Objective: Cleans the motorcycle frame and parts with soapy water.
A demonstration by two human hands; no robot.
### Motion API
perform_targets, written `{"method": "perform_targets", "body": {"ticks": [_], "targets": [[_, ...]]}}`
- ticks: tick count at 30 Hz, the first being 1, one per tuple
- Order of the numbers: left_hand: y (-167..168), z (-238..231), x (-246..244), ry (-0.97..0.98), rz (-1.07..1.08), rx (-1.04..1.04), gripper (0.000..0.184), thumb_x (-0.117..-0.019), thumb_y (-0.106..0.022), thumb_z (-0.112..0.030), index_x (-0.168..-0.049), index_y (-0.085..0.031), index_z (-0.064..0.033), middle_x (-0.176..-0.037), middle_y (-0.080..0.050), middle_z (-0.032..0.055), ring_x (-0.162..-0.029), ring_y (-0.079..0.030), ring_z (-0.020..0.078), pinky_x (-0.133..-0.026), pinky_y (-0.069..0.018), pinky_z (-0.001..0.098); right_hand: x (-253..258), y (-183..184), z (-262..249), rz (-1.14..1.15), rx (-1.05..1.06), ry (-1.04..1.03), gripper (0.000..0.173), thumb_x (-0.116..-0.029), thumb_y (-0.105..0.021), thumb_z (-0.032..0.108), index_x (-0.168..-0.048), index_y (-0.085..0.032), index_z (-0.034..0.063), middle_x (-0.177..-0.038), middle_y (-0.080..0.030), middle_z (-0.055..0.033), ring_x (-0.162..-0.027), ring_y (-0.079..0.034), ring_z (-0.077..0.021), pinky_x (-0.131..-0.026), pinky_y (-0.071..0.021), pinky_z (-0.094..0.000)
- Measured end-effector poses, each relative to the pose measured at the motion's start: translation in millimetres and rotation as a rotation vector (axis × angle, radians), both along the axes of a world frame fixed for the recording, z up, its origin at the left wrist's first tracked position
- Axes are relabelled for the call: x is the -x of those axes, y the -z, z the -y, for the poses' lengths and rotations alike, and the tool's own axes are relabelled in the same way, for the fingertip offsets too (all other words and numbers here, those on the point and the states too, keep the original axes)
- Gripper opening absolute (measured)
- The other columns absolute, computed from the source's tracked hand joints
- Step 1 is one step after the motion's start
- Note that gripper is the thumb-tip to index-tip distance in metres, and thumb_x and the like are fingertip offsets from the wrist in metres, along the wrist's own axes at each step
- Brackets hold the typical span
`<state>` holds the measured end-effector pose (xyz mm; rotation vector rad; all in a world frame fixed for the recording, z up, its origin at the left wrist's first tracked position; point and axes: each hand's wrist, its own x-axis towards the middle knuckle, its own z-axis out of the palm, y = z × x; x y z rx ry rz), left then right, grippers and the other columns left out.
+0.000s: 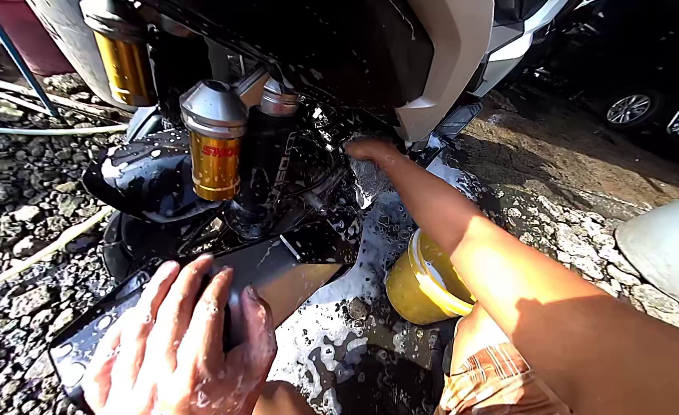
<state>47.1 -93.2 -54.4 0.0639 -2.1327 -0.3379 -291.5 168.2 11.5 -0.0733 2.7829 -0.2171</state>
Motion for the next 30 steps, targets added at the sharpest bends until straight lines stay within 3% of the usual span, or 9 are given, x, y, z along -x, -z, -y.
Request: {"method": "perform_targets", "body": {"ticks": [3, 7, 12, 17, 19, 21, 24, 27, 30], "targets": [[-5.5, -2.1, -2.7, -0.005, 0.006, 0.010, 0.035, -0.0958, -0.058, -0.040, -0.113, -0.078, -0.0171, -0.125, -0.073, 0.0098, -0.126, -0.064, 0.0307, -0.107, -0.0409, 0.0548, 3.1, -3.3, 15.0, 0.048, -0.041, 0.038, 0.056, -0.1089, -0.033, 0.040, -0.135, -0.062, -0.0009, -0.145, -0.056, -0.0237, -0.139, -0.049, -0.0383, -0.111, -0.0363, -0.0647], [-12.6, -2.4, -3.0, -0.015, 0.006, 0.038, 0.035, -0.0958, -0.057, -0.040, -0.113, -0.078, -0.0172, -0.126, -0.073, 0.0087, -0.127, -0.063, 0.0297, -0.108, -0.0411, 0.0516, -9.4, -9.9, -3.3, 0.008, -0.055, 0.045, 0.071, -0.1098, -0.023, 0.052, -0.142, -0.057, -0.0008, -0.149, -0.051, -0.0272, -0.143, -0.044, -0.0430, -0.113, -0.0316, -0.0696], [-9.5, -2.3, -3.3, -0.001, 0.025, 0.020, 0.037, -0.0964, -0.056, -0.042, -0.114, -0.077, -0.0172, -0.127, -0.073, 0.0097, -0.126, -0.063, 0.0312, -0.107, -0.0408, 0.0545, 7.6, -9.7, 21.9, 0.036, -0.078, 0.092, 0.059, -0.1076, -0.035, 0.047, -0.136, -0.063, 0.0043, -0.146, -0.056, -0.0207, -0.140, -0.048, -0.0370, -0.111, -0.0354, -0.0653], [-12.1, -3.9, -3.1, -0.009, 0.022, 0.032, 0.037, -0.0966, -0.056, -0.042, -0.115, -0.077, -0.0179, -0.128, -0.072, 0.0083, -0.128, -0.062, 0.0302, -0.108, -0.0407, 0.0527, 1.3, -7.9, -2.0, -0.012, 0.000, 0.135, 0.077, -0.1047, -0.032, 0.064, -0.143, -0.057, 0.0012, -0.153, -0.048, -0.0244, -0.146, -0.040, -0.0392, -0.117, -0.0281, -0.0660], [-11.0, -3.4, -2.9, -0.011, 0.012, 0.037, 0.036, -0.0965, -0.056, -0.041, -0.113, -0.078, -0.0174, -0.126, -0.073, 0.0083, -0.127, -0.063, 0.0300, -0.106, -0.0412, 0.0530, -4.1, -10.9, 1.6, -0.004, 0.027, 0.150, 0.073, -0.1041, -0.040, 0.060, -0.140, -0.059, -0.0010, -0.150, -0.051, -0.0248, -0.144, -0.044, -0.0389, -0.116, -0.0318, -0.0636], [-9.6, -5.1, -1.9, -0.009, 0.008, 0.015, 0.035, -0.0962, -0.056, -0.041, -0.113, -0.078, -0.0175, -0.125, -0.073, 0.0082, -0.125, -0.064, 0.0302, -0.107, -0.0416, 0.0538, -11.7, -12.9, -2.8, -0.005, -0.045, 0.041, 0.065, -0.1085, -0.034, 0.050, -0.138, -0.060, -0.0013, -0.148, -0.053, -0.0249, -0.142, -0.045, -0.0398, -0.114, -0.0333, -0.0653], [-9.3, -7.2, -1.0, -0.027, -0.001, 0.001, 0.036, -0.0959, -0.056, -0.041, -0.111, -0.078, -0.0176, -0.124, -0.074, 0.0081, -0.124, -0.065, 0.0296, -0.105, -0.0429, 0.0536, -20.6, 5.8, -26.5, -0.240, -0.080, -0.134, 0.052, -0.1101, -0.033, 0.034, -0.136, -0.060, -0.0023, -0.146, -0.054, -0.0249, -0.140, -0.046, -0.0424, -0.111, -0.0334, -0.0698], [-7.8, -8.1, -1.3, -0.045, -0.004, 0.007, 0.036, -0.0956, -0.056, -0.042, -0.112, -0.079, -0.0183, -0.123, -0.075, 0.0067, -0.122, -0.066, 0.0291, -0.104, -0.0439, 0.0534, -32.3, 47.8, -42.9, -0.601, 0.052, -0.147, 0.049, -0.1099, -0.031, 0.031, -0.140, -0.060, 0.0057, -0.149, -0.056, -0.0145, -0.145, -0.044, -0.0321, -0.119, -0.0234, -0.0639], [-3.6, -3.9, -1.6, -0.036, 0.008, 0.009, 0.036, -0.0953, -0.058, -0.041, -0.114, -0.078, -0.0183, -0.125, -0.073, 0.0070, -0.125, -0.064, 0.0294, -0.106, -0.0425, 0.0545, -43.9, 58.4, -25.0, -0.737, 0.161, -0.246, 0.047, -0.1099, -0.031, 0.029, -0.132, -0.066, 0.0064, -0.140, -0.064, -0.0128, -0.137, -0.053, -0.0291, -0.120, -0.0224, -0.0642]]}}
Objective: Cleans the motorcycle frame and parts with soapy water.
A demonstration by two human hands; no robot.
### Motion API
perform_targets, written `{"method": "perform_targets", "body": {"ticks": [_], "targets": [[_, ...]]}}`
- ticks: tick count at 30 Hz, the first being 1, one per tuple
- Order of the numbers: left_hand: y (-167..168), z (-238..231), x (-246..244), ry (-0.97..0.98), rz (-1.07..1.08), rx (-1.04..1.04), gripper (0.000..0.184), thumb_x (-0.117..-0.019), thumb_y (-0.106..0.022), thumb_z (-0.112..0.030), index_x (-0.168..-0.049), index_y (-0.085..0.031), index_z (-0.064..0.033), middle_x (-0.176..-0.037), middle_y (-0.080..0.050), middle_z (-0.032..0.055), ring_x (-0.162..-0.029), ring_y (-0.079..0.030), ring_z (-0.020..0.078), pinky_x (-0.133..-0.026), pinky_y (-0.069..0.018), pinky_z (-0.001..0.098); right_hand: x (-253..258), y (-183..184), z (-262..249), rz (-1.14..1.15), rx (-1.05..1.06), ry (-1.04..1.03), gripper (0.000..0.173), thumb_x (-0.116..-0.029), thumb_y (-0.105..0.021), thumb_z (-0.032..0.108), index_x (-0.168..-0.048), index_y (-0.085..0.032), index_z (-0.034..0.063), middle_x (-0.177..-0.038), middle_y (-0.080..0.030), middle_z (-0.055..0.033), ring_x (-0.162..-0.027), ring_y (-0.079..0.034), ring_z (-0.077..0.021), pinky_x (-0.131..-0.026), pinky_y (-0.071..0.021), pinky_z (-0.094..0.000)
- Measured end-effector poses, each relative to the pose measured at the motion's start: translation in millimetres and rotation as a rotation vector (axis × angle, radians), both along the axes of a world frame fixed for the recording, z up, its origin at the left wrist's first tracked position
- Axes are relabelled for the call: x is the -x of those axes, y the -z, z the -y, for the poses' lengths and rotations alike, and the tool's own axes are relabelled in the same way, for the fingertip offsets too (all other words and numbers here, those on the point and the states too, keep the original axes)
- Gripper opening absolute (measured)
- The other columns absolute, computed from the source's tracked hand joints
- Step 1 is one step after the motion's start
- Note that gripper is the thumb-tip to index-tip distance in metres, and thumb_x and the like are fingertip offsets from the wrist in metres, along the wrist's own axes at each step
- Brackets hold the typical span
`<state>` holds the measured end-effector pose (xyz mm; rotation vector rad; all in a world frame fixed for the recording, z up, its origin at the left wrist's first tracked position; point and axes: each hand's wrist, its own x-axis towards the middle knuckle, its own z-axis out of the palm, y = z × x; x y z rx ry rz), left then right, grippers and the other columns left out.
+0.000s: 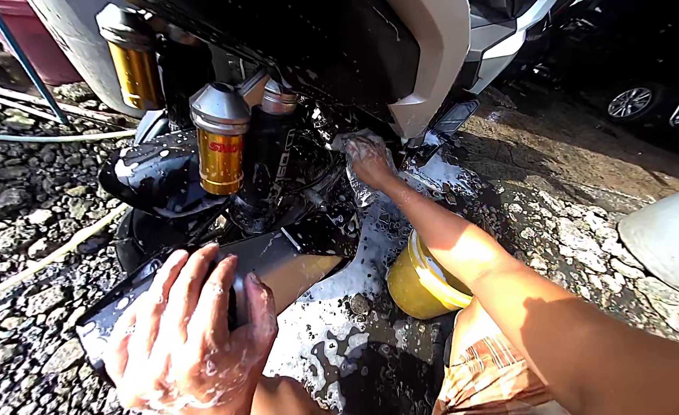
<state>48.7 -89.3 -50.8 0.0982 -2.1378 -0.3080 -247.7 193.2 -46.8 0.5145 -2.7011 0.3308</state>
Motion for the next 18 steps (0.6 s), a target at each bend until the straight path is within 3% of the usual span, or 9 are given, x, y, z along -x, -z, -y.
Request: {"method": "perform_targets", "body": {"ticks": [3, 5, 7, 9, 10, 11, 13, 16, 18], "targets": [[5.9, 3.0, 0.2, 0.015, 0.015, -0.008, 0.036, -0.0957, -0.059, -0.042, -0.116, -0.077, -0.0190, -0.127, -0.072, 0.0057, -0.128, -0.062, 0.0282, -0.109, -0.0415, 0.0543, 7.7, 2.0, 18.4, 0.078, -0.177, -0.046, 0.046, -0.1096, -0.030, 0.032, -0.138, -0.064, 0.0187, -0.143, -0.062, -0.0031, -0.139, -0.052, -0.0252, -0.114, -0.0247, -0.0716], [4.2, 2.4, -0.2, 0.002, 0.011, -0.007, 0.036, -0.0958, -0.058, -0.041, -0.116, -0.078, -0.0187, -0.127, -0.073, 0.0057, -0.128, -0.062, 0.0283, -0.108, -0.0417, 0.0537, 13.1, -12.5, 32.8, 0.136, -0.141, 0.014, 0.045, -0.1095, -0.031, 0.032, -0.135, -0.064, 0.0139, -0.134, -0.067, -0.0117, -0.129, -0.059, -0.0326, -0.107, -0.0371, -0.0666], [0.6, 2.5, 0.6, -0.008, -0.009, 0.006, 0.035, -0.0954, -0.058, -0.040, -0.114, -0.078, -0.0178, -0.125, -0.074, 0.0069, -0.126, -0.064, 0.0291, -0.106, -0.0426, 0.0537, 2.9, -38.3, 53.4, 0.158, 0.089, 0.025, 0.047, -0.1112, -0.031, 0.028, -0.137, -0.062, 0.0038, -0.134, -0.065, -0.0188, -0.131, -0.058, -0.0344, -0.113, -0.0396, -0.0556], [1.0, 5.3, 0.5, 0.000, -0.012, 0.010, 0.035, -0.0955, -0.058, -0.040, -0.114, -0.078, -0.0174, -0.125, -0.073, 0.0081, -0.126, -0.064, 0.0299, -0.106, -0.0425, 0.0541, -28.5, -54.7, 81.9, 0.149, 0.399, -0.163, 0.045, -0.1119, -0.034, 0.025, -0.135, -0.061, -0.0026, -0.132, -0.065, -0.0219, -0.130, -0.058, -0.0328, -0.115, -0.0397, -0.0511], [2.8, 6.9, -0.2, 0.005, -0.005, 0.011, 0.035, -0.0958, -0.059, -0.040, -0.115, -0.078, -0.0177, -0.126, -0.073, 0.0080, -0.127, -0.063, 0.0299, -0.107, -0.0418, 0.0549, -42.3, -51.8, 97.1, 0.186, 0.478, -0.327, 0.044, -0.1112, -0.035, 0.022, -0.136, -0.060, -0.0047, -0.136, -0.063, -0.0224, -0.133, -0.056, -0.0317, -0.119, -0.0362, -0.0523], [4.8, 8.1, -1.4, 0.012, 0.005, 0.011, 0.036, -0.0962, -0.059, -0.040, -0.117, -0.077, -0.0182, -0.127, -0.072, 0.0077, -0.128, -0.062, 0.0297, -0.108, -0.0407, 0.0552, -49.5, -43.5, 109.6, 0.256, 0.471, -0.482, 0.045, -0.1099, -0.035, 0.017, -0.142, -0.054, -0.0069, -0.146, -0.056, -0.0236, -0.142, -0.048, -0.0322, -0.125, -0.0227, -0.0556], [3.6, 9.2, -2.6, 0.017, 0.018, 0.022, 0.035, -0.0965, -0.059, -0.040, -0.118, -0.077, -0.0186, -0.128, -0.072, 0.0075, -0.129, -0.062, 0.0296, -0.108, -0.0408, 0.0550, -36.8, -24.8, 123.7, 0.242, 0.365, -0.569, 0.048, -0.1072, -0.041, 0.017, -0.150, -0.046, -0.0047, -0.158, -0.043, -0.0210, -0.152, -0.032, -0.0296, -0.128, -0.0083, -0.0564], [-2.7, 5.6, -2.5, -0.015, 0.001, 0.037, 0.034, -0.0955, -0.058, -0.039, -0.113, -0.079, -0.0171, -0.123, -0.074, 0.0083, -0.124, -0.065, 0.0305, -0.105, -0.0432, 0.0547, 21.0, -20.4, 126.7, 0.200, 0.337, -0.353, 0.049, -0.1100, -0.034, 0.028, -0.146, -0.055, 0.0026, -0.150, -0.055, -0.0154, -0.146, -0.044, -0.0279, -0.124, -0.0165, -0.0604], [-5.4, 3.0, -2.5, -0.049, -0.002, 0.049, 0.035, -0.0950, -0.057, -0.040, -0.111, -0.079, -0.0178, -0.122, -0.075, 0.0071, -0.122, -0.066, 0.0291, -0.104, -0.0437, 0.0542, 41.0, -33.1, 129.6, 0.272, 0.256, -0.124, 0.053, -0.1101, -0.029, 0.038, -0.144, -0.058, 0.0087, -0.144, -0.060, -0.0126, -0.138, -0.052, -0.0282, -0.117, -0.0328, -0.0598]]}}
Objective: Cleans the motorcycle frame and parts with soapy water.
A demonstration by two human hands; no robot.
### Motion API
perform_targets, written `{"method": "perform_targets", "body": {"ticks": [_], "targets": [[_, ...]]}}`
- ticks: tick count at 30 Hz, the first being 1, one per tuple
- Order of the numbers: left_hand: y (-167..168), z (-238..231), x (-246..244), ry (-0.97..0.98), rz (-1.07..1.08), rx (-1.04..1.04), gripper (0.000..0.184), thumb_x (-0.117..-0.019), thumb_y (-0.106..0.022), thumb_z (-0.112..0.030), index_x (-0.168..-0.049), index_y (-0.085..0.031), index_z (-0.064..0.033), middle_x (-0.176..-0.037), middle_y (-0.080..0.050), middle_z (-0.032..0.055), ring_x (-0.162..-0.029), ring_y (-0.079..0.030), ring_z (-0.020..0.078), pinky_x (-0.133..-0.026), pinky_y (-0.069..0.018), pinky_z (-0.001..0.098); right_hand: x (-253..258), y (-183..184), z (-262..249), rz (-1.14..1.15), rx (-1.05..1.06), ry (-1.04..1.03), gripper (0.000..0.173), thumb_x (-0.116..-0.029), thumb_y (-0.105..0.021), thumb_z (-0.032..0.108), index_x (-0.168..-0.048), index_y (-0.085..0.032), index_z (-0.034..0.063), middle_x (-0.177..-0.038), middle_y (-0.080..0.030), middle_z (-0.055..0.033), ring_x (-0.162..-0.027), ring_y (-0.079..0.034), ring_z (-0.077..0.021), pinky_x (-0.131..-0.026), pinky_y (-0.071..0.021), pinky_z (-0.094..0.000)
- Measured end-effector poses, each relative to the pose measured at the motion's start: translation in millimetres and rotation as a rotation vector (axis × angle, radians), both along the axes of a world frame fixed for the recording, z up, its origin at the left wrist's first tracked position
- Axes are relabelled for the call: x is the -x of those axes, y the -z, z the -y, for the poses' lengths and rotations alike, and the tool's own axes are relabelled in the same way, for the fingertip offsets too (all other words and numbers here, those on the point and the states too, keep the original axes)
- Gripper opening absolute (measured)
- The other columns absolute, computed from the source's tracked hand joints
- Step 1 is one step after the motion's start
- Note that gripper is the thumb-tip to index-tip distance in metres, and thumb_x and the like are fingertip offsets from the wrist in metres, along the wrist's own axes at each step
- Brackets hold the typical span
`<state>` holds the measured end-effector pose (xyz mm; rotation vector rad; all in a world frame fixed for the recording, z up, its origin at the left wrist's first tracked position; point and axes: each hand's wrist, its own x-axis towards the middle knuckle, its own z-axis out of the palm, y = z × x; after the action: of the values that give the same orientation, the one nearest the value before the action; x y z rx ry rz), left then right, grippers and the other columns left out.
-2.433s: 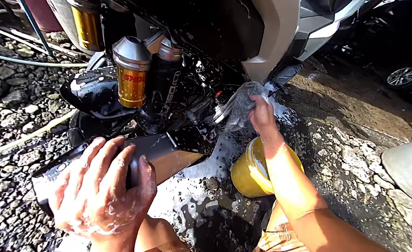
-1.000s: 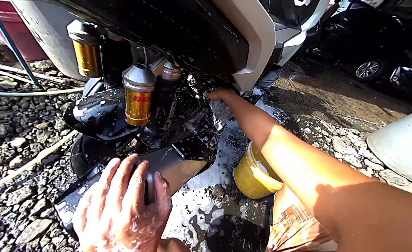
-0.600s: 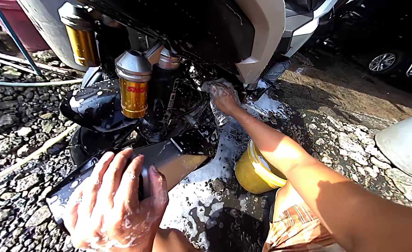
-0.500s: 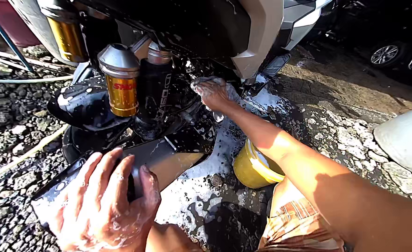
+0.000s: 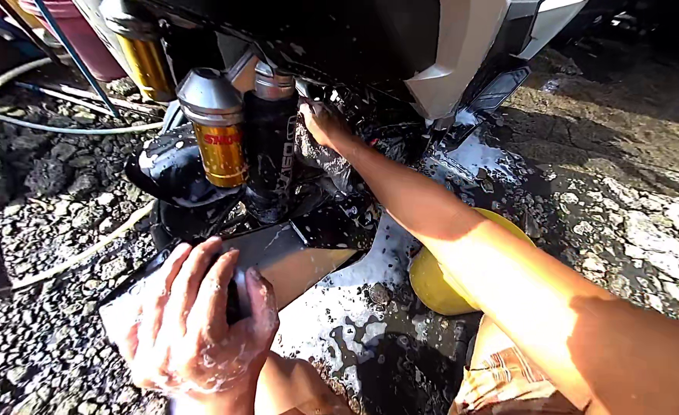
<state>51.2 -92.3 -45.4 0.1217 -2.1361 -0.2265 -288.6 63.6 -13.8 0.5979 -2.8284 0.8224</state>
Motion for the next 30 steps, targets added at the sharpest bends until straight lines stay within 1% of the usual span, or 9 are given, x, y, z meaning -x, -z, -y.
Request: {"method": "perform_targets", "body": {"ticks": [4, 6, 10, 14, 18, 21, 23, 26, 30], "targets": [[0.3, 0.2, -0.3, -0.004, -0.010, 0.000, 0.034, -0.0954, -0.058, -0.040, -0.110, -0.079, -0.0178, -0.122, -0.075, 0.0076, -0.122, -0.066, 0.0291, -0.104, -0.0434, 0.0538, -60.7, -10.2, 22.9, -0.138, -0.131, -0.223, 0.056, -0.0926, -0.070, 0.026, -0.138, -0.058, -0.0037, -0.141, -0.058, -0.0236, -0.137, -0.051, -0.0350, -0.116, -0.0364, -0.0523], [1.5, -0.5, 0.5, 0.018, 0.001, -0.008, 0.034, -0.0959, -0.058, -0.039, -0.112, -0.079, -0.0166, -0.123, -0.074, 0.0087, -0.123, -0.065, 0.0300, -0.105, -0.0425, 0.0540, -56.8, 0.8, 17.8, -0.200, -0.153, -0.340, 0.052, -0.0957, -0.068, 0.026, -0.138, -0.059, -0.0030, -0.141, -0.059, -0.0229, -0.138, -0.050, -0.0338, -0.118, -0.0338, -0.0512], [-3.8, -3.2, -0.1, 0.000, -0.002, 0.013, 0.035, -0.0957, -0.056, -0.039, -0.109, -0.079, -0.0176, -0.122, -0.075, 0.0080, -0.122, -0.066, 0.0296, -0.102, -0.0439, 0.0528, 4.1, 24.6, -18.9, -0.151, -0.122, -0.083, 0.045, -0.1088, -0.038, 0.025, -0.143, -0.057, 0.0022, -0.147, -0.058, -0.0157, -0.142, -0.049, -0.0296, -0.121, -0.0331, -0.0523], [-4.3, -4.3, 2.1, 0.001, -0.028, 0.023, 0.034, -0.0959, -0.055, -0.038, -0.109, -0.079, -0.0177, -0.121, -0.075, 0.0065, -0.122, -0.066, 0.0280, -0.103, -0.0441, 0.0515, -12.9, 25.8, -30.4, -0.089, -0.178, -0.074, 0.041, -0.1031, -0.050, 0.019, -0.137, -0.059, -0.0012, -0.140, -0.061, -0.0210, -0.135, -0.054, -0.0354, -0.114, -0.0407, -0.0532], [-3.6, -2.6, 0.4, -0.001, -0.020, 0.026, 0.035, -0.0956, -0.055, -0.039, -0.109, -0.079, -0.0189, -0.122, -0.075, 0.0052, -0.122, -0.066, 0.0269, -0.102, -0.0444, 0.0518, -97.9, 28.8, -74.9, -0.103, -0.019, -0.191, 0.042, -0.1082, -0.042, 0.019, -0.137, -0.057, -0.0067, -0.142, -0.057, -0.0261, -0.139, -0.050, -0.0379, -0.120, -0.0341, -0.0527], [0.2, 0.1, -2.9, 0.010, -0.004, 0.036, 0.035, -0.0960, -0.055, -0.039, -0.112, -0.079, -0.0188, -0.124, -0.074, 0.0046, -0.123, -0.066, 0.0266, -0.103, -0.0442, 0.0520, -121.3, 25.9, -149.4, 0.130, 0.302, -0.153, 0.046, -0.1113, -0.033, 0.022, -0.139, -0.056, -0.0065, -0.140, -0.058, -0.0249, -0.135, -0.054, -0.0306, -0.116, -0.0409, -0.0463], [3.3, 2.9, -4.6, 0.019, 0.006, 0.034, 0.035, -0.0957, -0.056, -0.039, -0.114, -0.078, -0.0184, -0.126, -0.074, 0.0047, -0.125, -0.065, 0.0272, -0.106, -0.0431, 0.0535, -123.3, 32.0, -209.8, 0.327, 0.670, -0.126, 0.046, -0.1111, -0.031, 0.030, -0.136, -0.057, 0.0005, -0.129, -0.065, -0.0124, -0.119, -0.063, -0.0183, -0.103, -0.0536, -0.0393], [6.3, 6.4, -6.8, 0.056, 0.013, 0.010, 0.034, -0.0963, -0.060, -0.037, -0.116, -0.077, -0.0144, -0.129, -0.071, 0.0084, -0.130, -0.061, 0.0298, -0.112, -0.0404, 0.0545, -137.6, 15.5, -285.6, 0.457, 1.088, 0.045, 0.037, -0.1102, -0.034, 0.032, -0.126, -0.057, 0.0075, -0.109, -0.071, -0.0055, -0.099, -0.070, -0.0174, -0.090, -0.0583, -0.0409], [21.2, 16.2, -11.2, 0.200, 0.054, -0.106, 0.024, -0.0975, -0.065, -0.018, -0.112, -0.073, -0.0006, -0.125, -0.069, 0.0179, -0.124, -0.063, 0.0295, -0.108, -0.0496, 0.0459, -155.2, 9.8, -380.6, 0.559, 1.195, 0.265, 0.034, -0.1081, -0.031, 0.033, -0.124, -0.056, 0.0148, -0.107, -0.072, -0.0022, -0.100, -0.070, -0.0159, -0.090, -0.0581, -0.0387]]}}
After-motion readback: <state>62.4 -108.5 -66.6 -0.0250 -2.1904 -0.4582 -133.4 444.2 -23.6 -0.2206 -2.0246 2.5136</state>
